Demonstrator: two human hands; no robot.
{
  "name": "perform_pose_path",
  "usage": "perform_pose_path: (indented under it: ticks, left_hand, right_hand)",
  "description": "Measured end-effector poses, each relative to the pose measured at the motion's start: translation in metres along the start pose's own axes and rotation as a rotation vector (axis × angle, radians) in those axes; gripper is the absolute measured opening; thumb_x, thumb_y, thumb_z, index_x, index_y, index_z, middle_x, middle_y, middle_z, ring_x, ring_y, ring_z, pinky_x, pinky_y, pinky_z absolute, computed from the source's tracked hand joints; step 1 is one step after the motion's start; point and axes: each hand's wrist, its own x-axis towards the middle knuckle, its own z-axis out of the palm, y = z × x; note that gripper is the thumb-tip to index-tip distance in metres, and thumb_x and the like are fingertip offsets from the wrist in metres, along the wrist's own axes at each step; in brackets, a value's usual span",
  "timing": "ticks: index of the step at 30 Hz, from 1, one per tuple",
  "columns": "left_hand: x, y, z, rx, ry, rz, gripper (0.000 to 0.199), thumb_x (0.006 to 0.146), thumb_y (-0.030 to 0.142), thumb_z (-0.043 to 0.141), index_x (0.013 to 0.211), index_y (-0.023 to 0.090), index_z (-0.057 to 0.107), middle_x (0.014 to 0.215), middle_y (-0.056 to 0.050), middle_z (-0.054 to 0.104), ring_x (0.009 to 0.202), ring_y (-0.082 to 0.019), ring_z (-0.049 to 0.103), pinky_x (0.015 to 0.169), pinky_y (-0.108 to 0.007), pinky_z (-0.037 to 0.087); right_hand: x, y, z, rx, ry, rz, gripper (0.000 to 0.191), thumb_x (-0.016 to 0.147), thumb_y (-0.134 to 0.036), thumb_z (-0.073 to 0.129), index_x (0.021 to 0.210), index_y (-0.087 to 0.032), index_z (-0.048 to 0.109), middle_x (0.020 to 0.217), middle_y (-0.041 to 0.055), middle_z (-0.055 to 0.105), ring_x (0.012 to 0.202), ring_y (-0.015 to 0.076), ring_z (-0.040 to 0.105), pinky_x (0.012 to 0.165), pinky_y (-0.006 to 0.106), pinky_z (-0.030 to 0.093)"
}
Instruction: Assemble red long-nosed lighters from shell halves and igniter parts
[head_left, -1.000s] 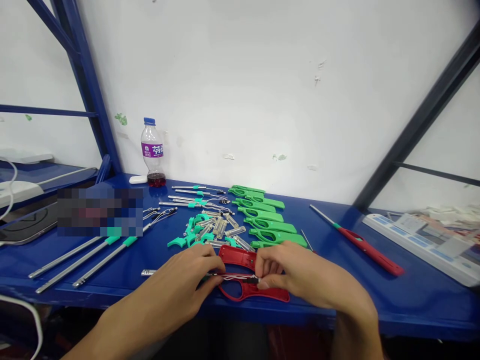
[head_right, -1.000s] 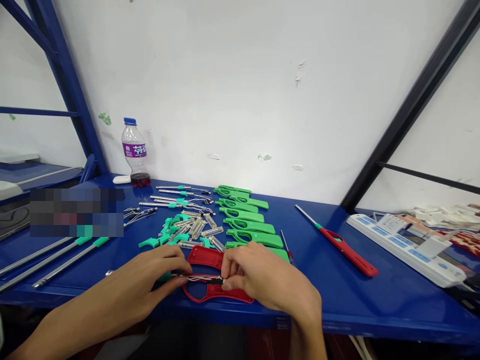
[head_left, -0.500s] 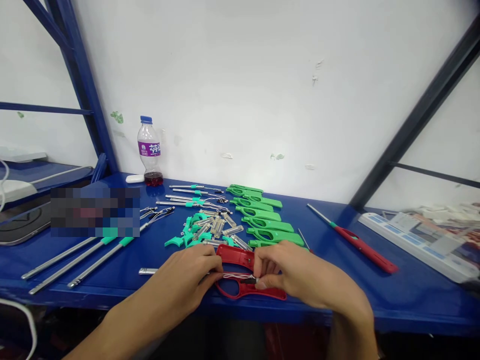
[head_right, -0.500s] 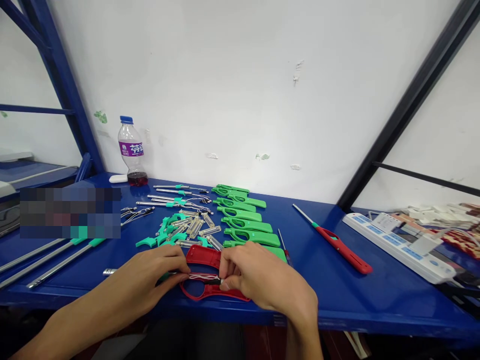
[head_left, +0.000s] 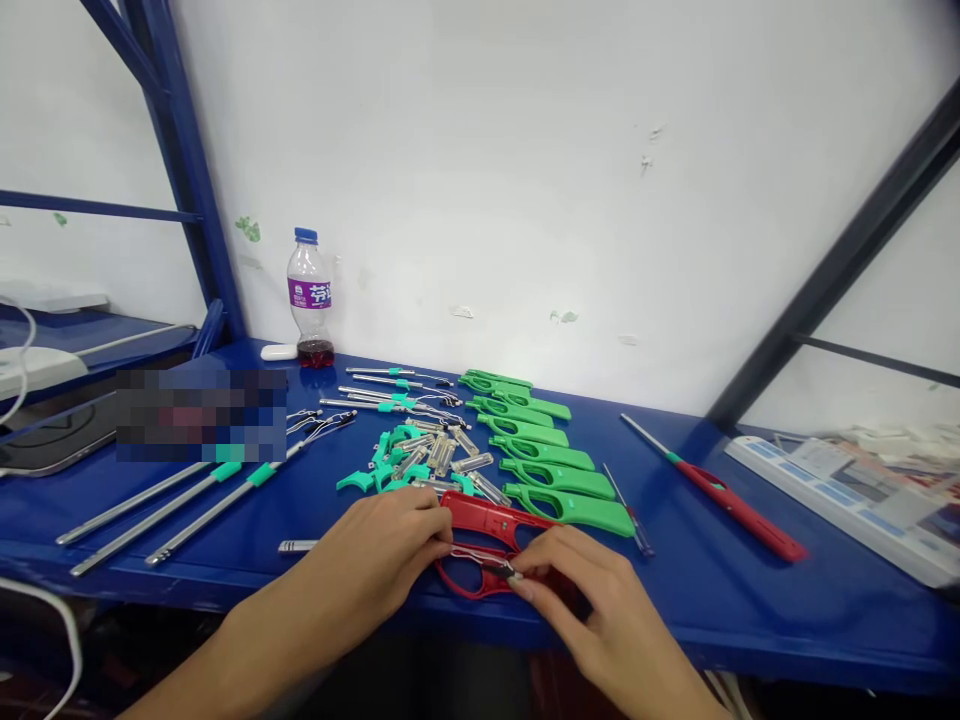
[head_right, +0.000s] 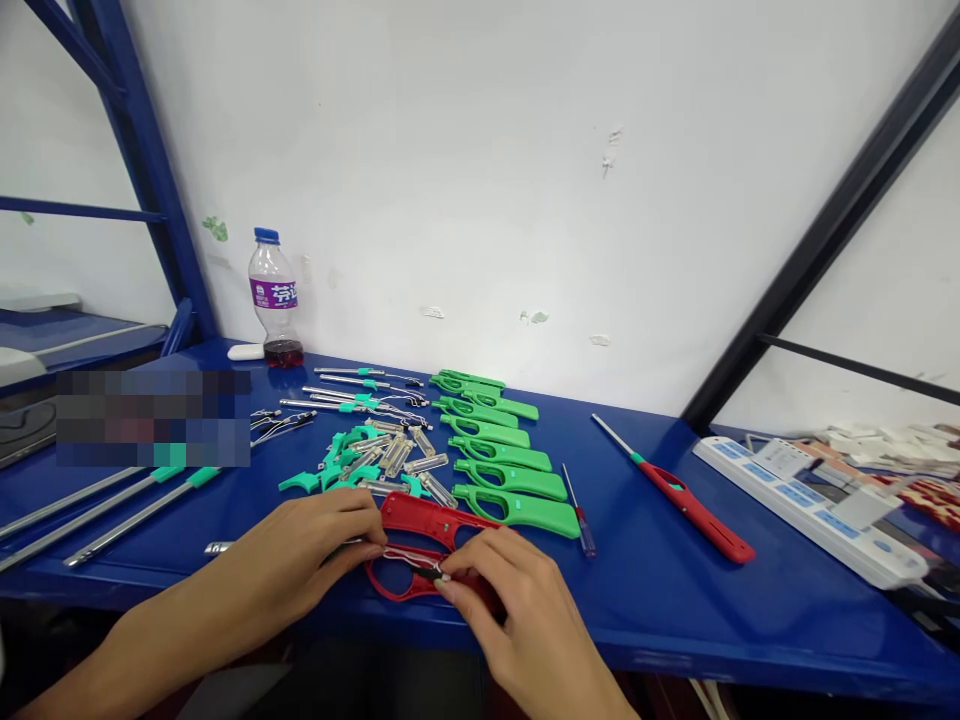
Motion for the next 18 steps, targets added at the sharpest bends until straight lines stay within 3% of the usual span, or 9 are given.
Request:
perform_pose_path:
  ticks: [4,8,12,18]
  left_hand:
    - [-0.001,-0.005,0.003,-0.032,0.009,-0.014,0.021,0.107,0.014,0.056,0.096,0.022,0.072,0.103,-0.003,0.073,0.096,-0.022,0.069,0.082,-0.031,0.048]
    - [-0.001,-0.009,0.005,-0.069,0.0,-0.004,0.02,0.107,0.015,0.057,0.097,0.022,0.073,0.103,-0.003,0.072,0.096,-0.022,0.068,0.083,-0.032,0.047]
    - [-0.002,-0.012,0.003,-0.098,-0.008,0.001,0.022,0.107,0.017,0.056,0.095,0.022,0.073,0.103,-0.003,0.071,0.095,-0.021,0.067,0.083,-0.032,0.047]
    - [0.0,-0.014,-0.002,-0.135,-0.034,0.003,0.023,0.108,0.019,0.057,0.094,0.024,0.075,0.101,-0.001,0.07,0.091,-0.019,0.066,0.08,-0.031,0.045]
  right_hand:
    - [-0.005,0.008,0.004,0.091,0.145,-0.08,0.014,0.109,-0.029,0.062,0.103,-0.03,0.074,0.1,-0.0035,0.079,0.093,0.0154,0.074,0.086,0.023,0.053]
    - [0.002,0.016,-0.002,0.039,0.318,0.011,0.017,0.109,-0.032,0.061,0.1,-0.029,0.075,0.099,-0.0011,0.079,0.09,0.0171,0.074,0.083,0.025,0.055]
    - [0.01,0.024,-0.004,-0.051,0.225,0.076,0.012,0.105,-0.033,0.068,0.106,-0.03,0.079,0.108,0.0018,0.078,0.094,0.0208,0.074,0.086,0.03,0.058]
    - [-0.002,0.033,-0.013,-0.096,0.118,0.08,0.025,0.109,-0.035,0.059,0.105,-0.032,0.083,0.122,0.0043,0.077,0.112,0.0233,0.074,0.101,0.036,0.057]
